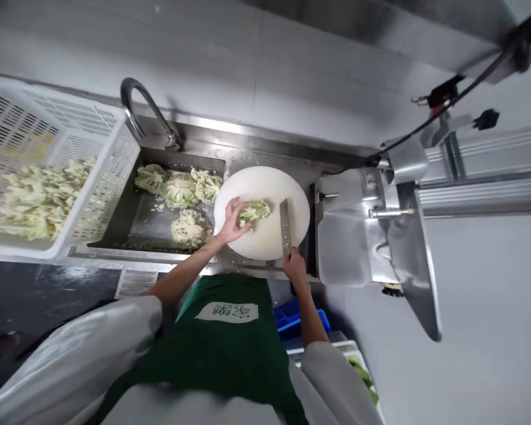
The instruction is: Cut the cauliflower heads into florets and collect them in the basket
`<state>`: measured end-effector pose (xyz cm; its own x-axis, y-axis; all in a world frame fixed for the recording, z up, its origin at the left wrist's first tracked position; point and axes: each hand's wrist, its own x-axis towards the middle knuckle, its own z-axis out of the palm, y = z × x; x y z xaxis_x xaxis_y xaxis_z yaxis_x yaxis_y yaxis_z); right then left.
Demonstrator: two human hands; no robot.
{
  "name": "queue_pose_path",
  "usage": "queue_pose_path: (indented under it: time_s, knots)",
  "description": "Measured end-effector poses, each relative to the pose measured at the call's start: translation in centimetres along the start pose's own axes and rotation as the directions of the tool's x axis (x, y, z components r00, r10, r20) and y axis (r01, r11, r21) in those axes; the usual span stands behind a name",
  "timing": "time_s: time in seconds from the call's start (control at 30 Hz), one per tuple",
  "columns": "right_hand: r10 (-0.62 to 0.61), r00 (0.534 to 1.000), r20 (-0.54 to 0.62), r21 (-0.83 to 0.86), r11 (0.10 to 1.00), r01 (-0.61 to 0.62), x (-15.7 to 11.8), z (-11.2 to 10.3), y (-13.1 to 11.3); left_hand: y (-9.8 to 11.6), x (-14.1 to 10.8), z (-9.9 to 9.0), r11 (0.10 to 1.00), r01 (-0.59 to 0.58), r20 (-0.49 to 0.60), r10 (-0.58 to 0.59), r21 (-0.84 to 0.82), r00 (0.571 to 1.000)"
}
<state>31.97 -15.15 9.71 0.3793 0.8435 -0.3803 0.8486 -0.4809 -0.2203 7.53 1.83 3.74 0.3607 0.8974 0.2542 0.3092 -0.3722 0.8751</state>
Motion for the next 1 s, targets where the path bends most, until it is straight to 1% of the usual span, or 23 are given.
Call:
queue_pose_path:
  time_s: [0.03,0.07,0.1,0.17,0.23,0.27,0.37,0.43,0.53,0.63,0.8,0.9,1.0]
  knots:
    - [-0.012,1.000,0.003,-0.020,1.000,0.012,0.2,-0.1,0.3,0.4,-0.7,1.0,0.998,0.039,-0.109,-0.034,0.041,0.993]
    - [-0.014,1.000,0.005,-0.023,1.000,0.014,0.4,-0.3,0.5,0.7,-1.3,1.8,0.995,0.071,-0.194,-0.057,0.063,0.979]
    - [-0.011,1.000,0.000,-0.020,1.000,0.011,0.4,-0.5,0.6,0.8,-1.8,2.5,0.993,0.091,-0.252,-0.071,0.070,0.965]
    - [-0.012,0.999,-0.045,-0.019,1.000,0.012,0.2,-1.0,0.3,0.7,-2.5,3.5,0.992,0.110,-0.304,-0.089,0.053,0.949]
    - [-0.057,0.995,-0.077,-0.009,0.998,0.057,-0.1,-1.5,-0.7,0.5,-2.9,4.1,0.991,0.127,-0.320,-0.110,0.033,0.941]
    - [-0.102,0.992,-0.074,-0.002,0.995,0.102,-0.2,-1.8,-1.5,0.4,-3.0,4.3,0.990,0.139,-0.328,-0.122,0.028,0.937]
    - [-0.251,0.968,0.008,0.010,0.968,0.251,-0.2,-2.3,-4.5,0.3,-3.1,4.4,0.985,0.169,-0.365,-0.149,0.024,0.919]
    - [-0.300,0.951,0.076,-0.001,0.954,0.301,0.2,-2.4,-6.4,0.5,-3.0,4.5,0.984,0.176,-0.379,-0.154,0.023,0.912]
    - [-0.296,0.944,0.144,-0.050,0.951,0.305,0.6,-2.3,-8.3,0.6,-2.8,4.6,0.983,0.181,-0.380,-0.162,0.012,0.910]
    - [-0.274,0.946,0.174,-0.086,0.953,0.292,0.5,-2.4,-9.1,0.5,-2.8,4.9,0.985,0.173,-0.366,-0.165,-0.009,0.916]
    - [-0.248,0.944,0.217,-0.149,0.947,0.283,0.5,-3.3,-11.0,-0.1,-2.8,5.3,0.987,0.159,-0.319,-0.157,-0.022,0.935]
    - [-0.231,0.946,0.227,-0.179,0.945,0.273,1.6,-3.3,-12.5,-0.4,-2.7,5.4,0.983,0.180,-0.310,-0.177,-0.019,0.934]
    - [-0.242,0.943,0.228,-0.191,0.939,0.287,3.3,-2.5,-13.4,-0.6,-2.6,5.5,0.980,0.198,-0.303,-0.198,-0.029,0.932]
